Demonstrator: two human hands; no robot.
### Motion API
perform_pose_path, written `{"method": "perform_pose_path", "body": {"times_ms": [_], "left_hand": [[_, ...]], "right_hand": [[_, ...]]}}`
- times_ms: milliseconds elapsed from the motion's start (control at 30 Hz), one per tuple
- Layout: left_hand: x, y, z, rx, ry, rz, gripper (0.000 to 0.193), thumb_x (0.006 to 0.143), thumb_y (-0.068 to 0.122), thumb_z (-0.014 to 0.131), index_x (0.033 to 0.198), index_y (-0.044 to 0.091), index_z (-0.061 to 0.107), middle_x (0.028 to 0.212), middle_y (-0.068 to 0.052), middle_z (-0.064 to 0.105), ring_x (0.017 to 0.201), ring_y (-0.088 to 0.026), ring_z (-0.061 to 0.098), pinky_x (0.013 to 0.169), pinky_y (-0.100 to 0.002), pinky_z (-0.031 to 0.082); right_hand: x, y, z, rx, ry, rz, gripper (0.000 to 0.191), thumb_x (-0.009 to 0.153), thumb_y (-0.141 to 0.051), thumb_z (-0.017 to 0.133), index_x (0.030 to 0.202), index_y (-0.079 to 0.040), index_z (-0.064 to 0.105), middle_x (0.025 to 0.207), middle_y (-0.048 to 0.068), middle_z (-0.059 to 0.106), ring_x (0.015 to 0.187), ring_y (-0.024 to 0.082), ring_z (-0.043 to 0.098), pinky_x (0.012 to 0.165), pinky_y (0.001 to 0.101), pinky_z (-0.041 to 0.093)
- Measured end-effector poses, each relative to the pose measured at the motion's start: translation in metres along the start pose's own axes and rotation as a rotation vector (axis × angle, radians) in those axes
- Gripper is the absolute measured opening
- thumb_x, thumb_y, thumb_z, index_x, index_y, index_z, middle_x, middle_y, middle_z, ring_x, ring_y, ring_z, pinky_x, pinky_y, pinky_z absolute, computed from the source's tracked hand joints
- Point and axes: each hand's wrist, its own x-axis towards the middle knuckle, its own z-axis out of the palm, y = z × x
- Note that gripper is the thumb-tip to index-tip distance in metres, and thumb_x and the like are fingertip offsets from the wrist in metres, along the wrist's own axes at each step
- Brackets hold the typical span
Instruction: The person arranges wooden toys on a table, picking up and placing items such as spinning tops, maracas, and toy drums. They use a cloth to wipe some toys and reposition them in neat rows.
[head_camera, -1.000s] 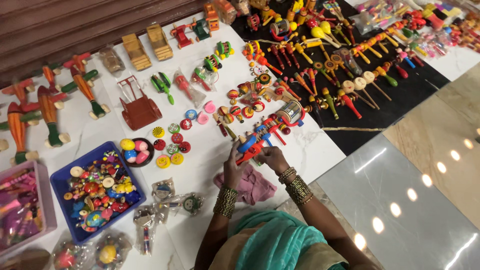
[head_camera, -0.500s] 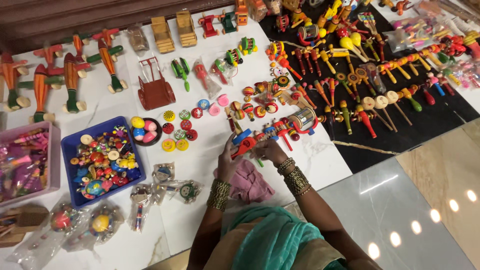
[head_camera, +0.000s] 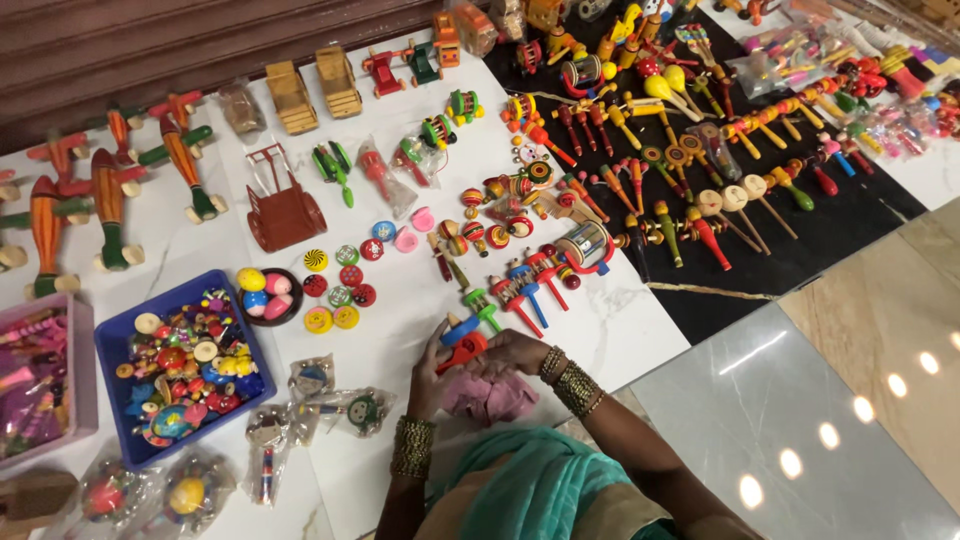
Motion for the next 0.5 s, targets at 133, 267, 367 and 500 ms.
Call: {"method": "perform_pose_path", "body": {"times_ms": [133, 267, 367, 500], "left_hand": [[0.0, -0.002, -0.005, -0.014, 0.02, 0.068, 0.094, 0.087, 0.002, 0.072, 0.164, 0.013, 0.019, 0.127, -0.019, 0.073, 0.115, -0.02, 0.07, 0.097, -0.032, 0.053], [0.005, -0.002, -0.014, 0.237, 0.125, 0.027, 0.102, 0.085, 0.003, 0.073, 0.165, 0.014, 0.01, 0.114, -0.016, 0.078, 0.105, -0.022, 0.075, 0.091, -0.032, 0.056], [0.005, -0.001, -0.022, 0.283, 0.197, -0.013, 0.105, 0.082, 0.002, 0.073, 0.164, 0.014, 0.009, 0.111, -0.015, 0.078, 0.101, -0.024, 0.077, 0.087, -0.033, 0.058], [0.006, 0.0, -0.043, 0.316, 0.285, 0.085, 0.1, 0.084, 0.0, 0.072, 0.164, 0.014, 0.013, 0.11, -0.016, 0.078, 0.102, -0.028, 0.077, 0.086, -0.035, 0.059]], "right_hand": [[0.015, 0.015, 0.01, 0.193, 0.105, -0.13, 0.024, 0.095, -0.009, 0.071, 0.112, 0.007, 0.073, 0.101, 0.01, 0.08, 0.084, 0.014, 0.076, 0.078, 0.0287, 0.062], [0.041, 0.022, 0.022, 0.204, 0.237, -0.285, 0.022, 0.088, -0.001, 0.076, 0.11, 0.005, 0.074, 0.096, 0.008, 0.079, 0.08, 0.011, 0.074, 0.075, 0.025, 0.06], [0.051, 0.022, 0.03, 0.218, 0.255, -0.241, 0.014, 0.092, -0.005, 0.076, 0.104, 0.001, 0.074, 0.084, 0.004, 0.074, 0.062, 0.006, 0.061, 0.055, 0.0211, 0.047], [0.06, 0.013, 0.037, 0.172, 0.165, -0.181, 0.016, 0.099, -0.017, 0.069, 0.101, -0.002, 0.075, 0.073, -0.002, 0.068, 0.05, 0.0, 0.049, 0.044, 0.0179, 0.036]]}}
